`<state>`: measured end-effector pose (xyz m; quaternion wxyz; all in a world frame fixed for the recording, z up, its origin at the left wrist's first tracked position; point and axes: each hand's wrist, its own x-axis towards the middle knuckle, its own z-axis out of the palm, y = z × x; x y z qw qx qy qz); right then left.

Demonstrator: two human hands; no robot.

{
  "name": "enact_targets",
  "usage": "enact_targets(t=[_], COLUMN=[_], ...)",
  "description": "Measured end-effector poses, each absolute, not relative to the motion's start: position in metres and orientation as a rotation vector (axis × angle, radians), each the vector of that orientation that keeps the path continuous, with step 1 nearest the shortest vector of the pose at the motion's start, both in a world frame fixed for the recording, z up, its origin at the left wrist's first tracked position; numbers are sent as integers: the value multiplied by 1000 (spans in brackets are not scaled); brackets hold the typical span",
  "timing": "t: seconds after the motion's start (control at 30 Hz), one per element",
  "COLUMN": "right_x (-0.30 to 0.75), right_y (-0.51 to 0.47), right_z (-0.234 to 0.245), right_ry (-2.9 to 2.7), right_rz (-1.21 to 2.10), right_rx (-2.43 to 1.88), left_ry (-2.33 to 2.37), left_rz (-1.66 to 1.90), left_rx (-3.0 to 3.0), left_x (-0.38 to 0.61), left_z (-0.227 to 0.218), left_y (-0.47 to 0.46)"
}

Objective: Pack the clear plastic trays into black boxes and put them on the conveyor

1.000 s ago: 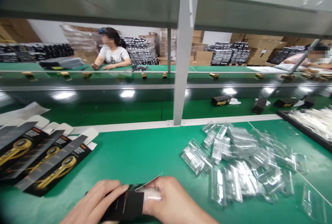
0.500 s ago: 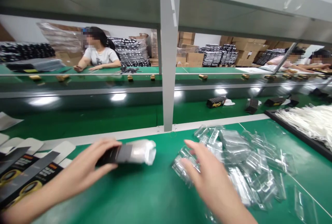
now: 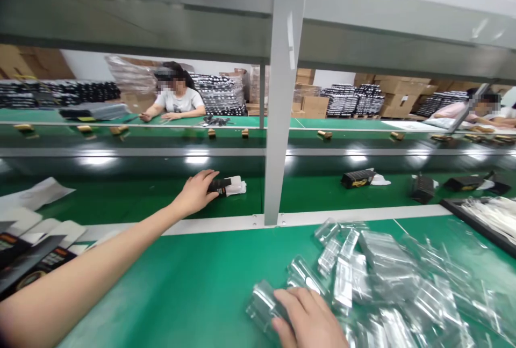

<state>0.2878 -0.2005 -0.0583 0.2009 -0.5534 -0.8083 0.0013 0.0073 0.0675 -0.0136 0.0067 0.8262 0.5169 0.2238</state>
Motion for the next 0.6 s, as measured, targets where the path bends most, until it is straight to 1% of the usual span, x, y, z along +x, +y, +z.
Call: enact_targets(t=[0.1,0.13,0.17,0.3,0.37,0.47,0.6], right_x=[253,243,234,229,235,235,219], right_y=[-202,-204,-205,-217,-226,-239,-245], right_z=[-45,-42,-42,-44,-46,-52,-66], right_ry=[-2170,-2153,-2141,-2058,-2095,-2241,-2251], right_rz=[491,573,577,211,162,104,-65], right_rx=[-1587,-1593,-1601,-1587,-1510,-1438,-1492], left_ry=[1522,1483,1440,1165,1027,1012,1066], left_rz=[739,728,704,505,398,364,435], left_rx=[2519,2489,2459,2323,2254,2275,2378], left_x=[12,12,12,6,5,9,16], left_z=[-4,-2,-2,-18,-33,-51,-58], left_y=[22,2,-20,-109,-142,-165,-174])
